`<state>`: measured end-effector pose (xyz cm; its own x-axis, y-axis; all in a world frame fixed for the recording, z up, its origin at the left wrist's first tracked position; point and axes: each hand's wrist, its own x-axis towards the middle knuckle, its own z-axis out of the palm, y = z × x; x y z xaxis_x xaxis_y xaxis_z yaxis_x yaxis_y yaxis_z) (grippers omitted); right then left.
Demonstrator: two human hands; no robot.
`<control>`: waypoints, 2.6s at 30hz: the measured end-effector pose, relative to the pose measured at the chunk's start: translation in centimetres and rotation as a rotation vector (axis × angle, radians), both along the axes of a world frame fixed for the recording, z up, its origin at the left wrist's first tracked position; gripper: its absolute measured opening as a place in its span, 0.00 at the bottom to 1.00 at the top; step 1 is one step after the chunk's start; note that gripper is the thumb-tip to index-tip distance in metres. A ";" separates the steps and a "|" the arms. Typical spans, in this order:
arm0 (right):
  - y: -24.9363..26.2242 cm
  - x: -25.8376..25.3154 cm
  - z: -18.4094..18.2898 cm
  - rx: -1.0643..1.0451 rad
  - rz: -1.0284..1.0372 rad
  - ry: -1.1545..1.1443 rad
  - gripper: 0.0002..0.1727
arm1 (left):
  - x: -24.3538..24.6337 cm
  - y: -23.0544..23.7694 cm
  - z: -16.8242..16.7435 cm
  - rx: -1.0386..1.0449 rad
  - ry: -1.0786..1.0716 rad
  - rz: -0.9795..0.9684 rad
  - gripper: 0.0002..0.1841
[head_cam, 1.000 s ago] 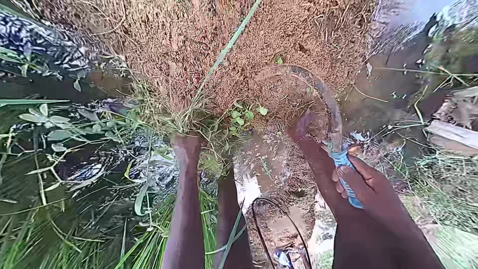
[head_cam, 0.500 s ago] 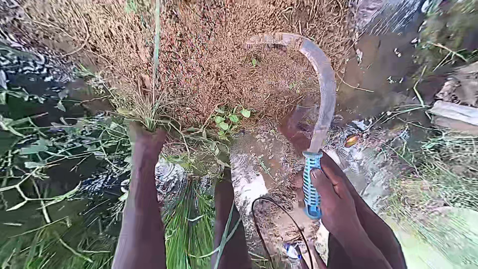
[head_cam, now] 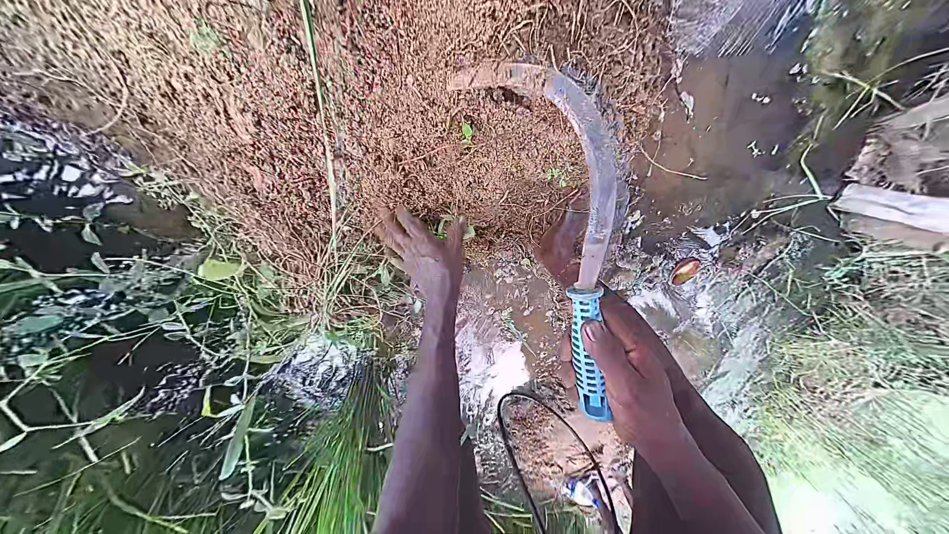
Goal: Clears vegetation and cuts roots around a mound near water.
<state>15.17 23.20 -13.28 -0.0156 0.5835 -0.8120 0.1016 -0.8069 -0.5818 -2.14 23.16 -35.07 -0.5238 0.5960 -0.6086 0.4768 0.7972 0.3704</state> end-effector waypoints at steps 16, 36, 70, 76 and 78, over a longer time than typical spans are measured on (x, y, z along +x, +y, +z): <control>0.9 0.6 0.1 0.062 0.157 -0.073 0.19 | 2.3 1.1 -2.5 -0.238 -0.329 0.420 0.31; -0.6 -0.3 -0.9 0.109 0.285 -0.102 0.19 | 4.5 -12.7 1.5 -0.346 -0.601 0.273 0.22; -1.7 -1.6 -1.2 0.092 0.449 -0.128 0.22 | -23.4 -10.9 -2.2 -0.093 0.058 -0.194 0.30; -2.2 -2.5 -1.7 0.095 0.509 -0.154 0.23 | -23.5 -5.5 -1.0 0.196 0.082 -0.446 0.18; -2.5 -2.8 -1.7 0.100 0.526 -0.179 0.20 | -24.8 -3.3 -1.4 0.274 0.089 -0.325 0.22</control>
<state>12.40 20.66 -15.02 -0.1921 0.6089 -0.7696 0.5797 -0.5624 -0.5896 -26.90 19.88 -36.43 -0.3250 0.8722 -0.3655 0.7266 0.4777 0.4938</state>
